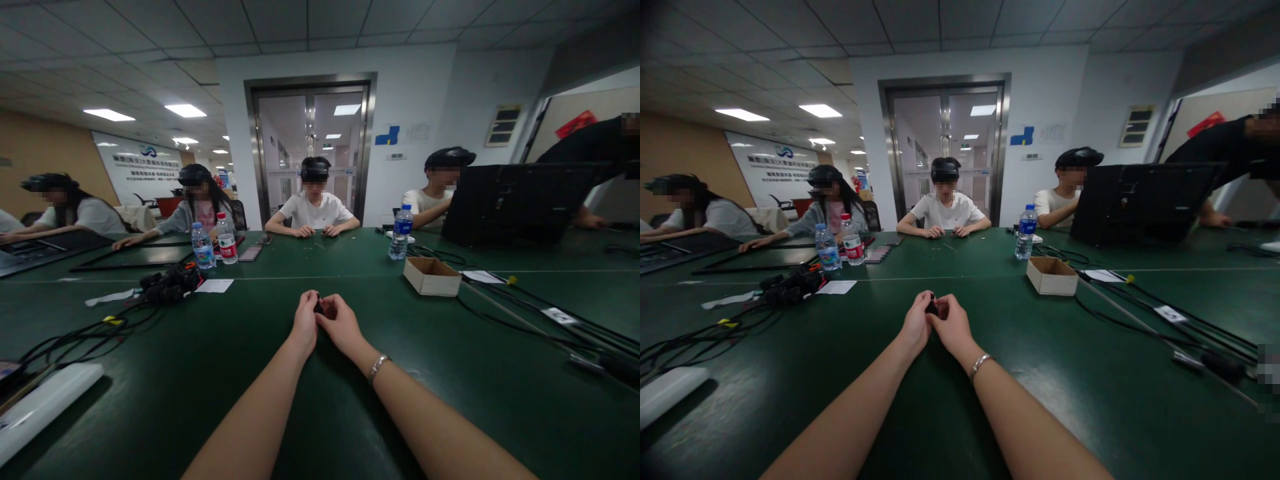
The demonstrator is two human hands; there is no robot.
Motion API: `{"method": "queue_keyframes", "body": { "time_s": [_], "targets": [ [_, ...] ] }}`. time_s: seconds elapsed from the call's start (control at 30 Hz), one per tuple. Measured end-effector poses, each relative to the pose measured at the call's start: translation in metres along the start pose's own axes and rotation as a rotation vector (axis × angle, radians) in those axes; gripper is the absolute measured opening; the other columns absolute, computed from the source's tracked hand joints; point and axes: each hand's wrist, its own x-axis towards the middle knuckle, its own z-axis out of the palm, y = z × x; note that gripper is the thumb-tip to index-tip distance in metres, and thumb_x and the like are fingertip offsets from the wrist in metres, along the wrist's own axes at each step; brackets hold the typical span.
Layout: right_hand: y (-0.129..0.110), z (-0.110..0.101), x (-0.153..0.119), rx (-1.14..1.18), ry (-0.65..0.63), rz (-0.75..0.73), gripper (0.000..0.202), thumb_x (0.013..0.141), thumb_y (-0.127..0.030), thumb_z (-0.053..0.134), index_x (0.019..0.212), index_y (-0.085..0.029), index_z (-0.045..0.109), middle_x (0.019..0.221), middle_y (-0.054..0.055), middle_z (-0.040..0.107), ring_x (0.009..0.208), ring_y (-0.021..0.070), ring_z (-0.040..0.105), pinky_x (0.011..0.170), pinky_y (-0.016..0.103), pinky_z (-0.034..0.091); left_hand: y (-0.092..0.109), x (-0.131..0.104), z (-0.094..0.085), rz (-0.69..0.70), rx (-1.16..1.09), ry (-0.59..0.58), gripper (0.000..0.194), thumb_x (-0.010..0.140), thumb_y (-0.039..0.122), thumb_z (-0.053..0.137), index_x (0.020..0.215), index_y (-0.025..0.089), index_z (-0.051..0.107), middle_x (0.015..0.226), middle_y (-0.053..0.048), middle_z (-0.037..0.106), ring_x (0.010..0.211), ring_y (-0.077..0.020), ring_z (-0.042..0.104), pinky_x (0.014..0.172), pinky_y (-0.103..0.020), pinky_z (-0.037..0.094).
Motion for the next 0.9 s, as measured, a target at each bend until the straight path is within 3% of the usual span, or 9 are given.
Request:
{"method": "queue_keyframes", "body": {
  "time_s": [0.17, 0.3, 0.47, 0.67, 0.9],
  "targets": [
    [0.002, -0.013, -0.002, -0.022, -0.016, -0.067, 0.017, 0.07, -0.022, 0.061, 0.085, -0.019, 0.055, 0.082, 0.001, 0.061, 0.072, 0.0146, 0.056, 0.069, 0.029, 0.046, 0.002, 0.005, -0.004, 0.078, 0.072, -0.101, 0.016, 0.08, 0.033, 0.051, 0.086, 0.019, 0.052, 0.082, -0.001, 0.055, 0.076, -0.0119, 0.055, 0.071, -0.023, 0.045],
    [0.009, -0.019, 0.002, -0.112, -0.057, -0.139, 0.014, 0.07, -0.025, 0.061, 0.082, -0.019, 0.055, 0.076, 0.0, 0.06, 0.068, 0.0133, 0.055, 0.064, 0.026, 0.044, 0.01, 0.012, -0.02, 0.156, 0.163, -0.123, 0.027, 0.069, 0.037, 0.068, 0.085, 0.019, 0.057, 0.081, -0.001, 0.057, 0.079, -0.0121, 0.056, 0.07, -0.022, 0.043],
    [0.023, -0.023, 0.009, -0.13, -0.007, -0.105, 0.016, 0.066, -0.022, 0.061, 0.08, -0.018, 0.054, 0.075, 0.0, 0.061, 0.068, 0.0135, 0.057, 0.064, 0.026, 0.045, 0.019, 0.014, -0.037, 0.108, 0.203, -0.161, 0.031, 0.065, 0.034, 0.074, 0.09, 0.019, 0.063, 0.085, -0.002, 0.061, 0.075, -0.0108, 0.057, 0.066, -0.021, 0.043],
    [0.039, -0.024, 0.016, -0.134, 0.022, -0.115, 0.024, 0.067, -0.021, 0.061, 0.091, -0.018, 0.062, 0.086, 0.003, 0.064, 0.075, 0.015, 0.059, 0.072, 0.029, 0.048, 0.016, 0.011, -0.035, 0.099, 0.288, -0.179, 0.028, 0.071, 0.032, 0.07, 0.094, 0.016, 0.065, 0.094, -0.008, 0.066, 0.078, -0.0127, 0.059, 0.072, -0.026, 0.046],
    [0.036, -0.024, 0.016, -0.083, 0.029, -0.071, 0.028, 0.068, -0.024, 0.063, 0.095, -0.018, 0.065, 0.086, 0.003, 0.065, 0.074, 0.0148, 0.059, 0.074, 0.03, 0.049, 0.021, 0.005, -0.03, 0.116, 0.406, -0.197, 0.023, 0.072, 0.025, 0.069, 0.092, 0.013, 0.065, 0.091, -0.009, 0.068, 0.08, -0.0153, 0.061, 0.077, -0.029, 0.048]
  ]
}}
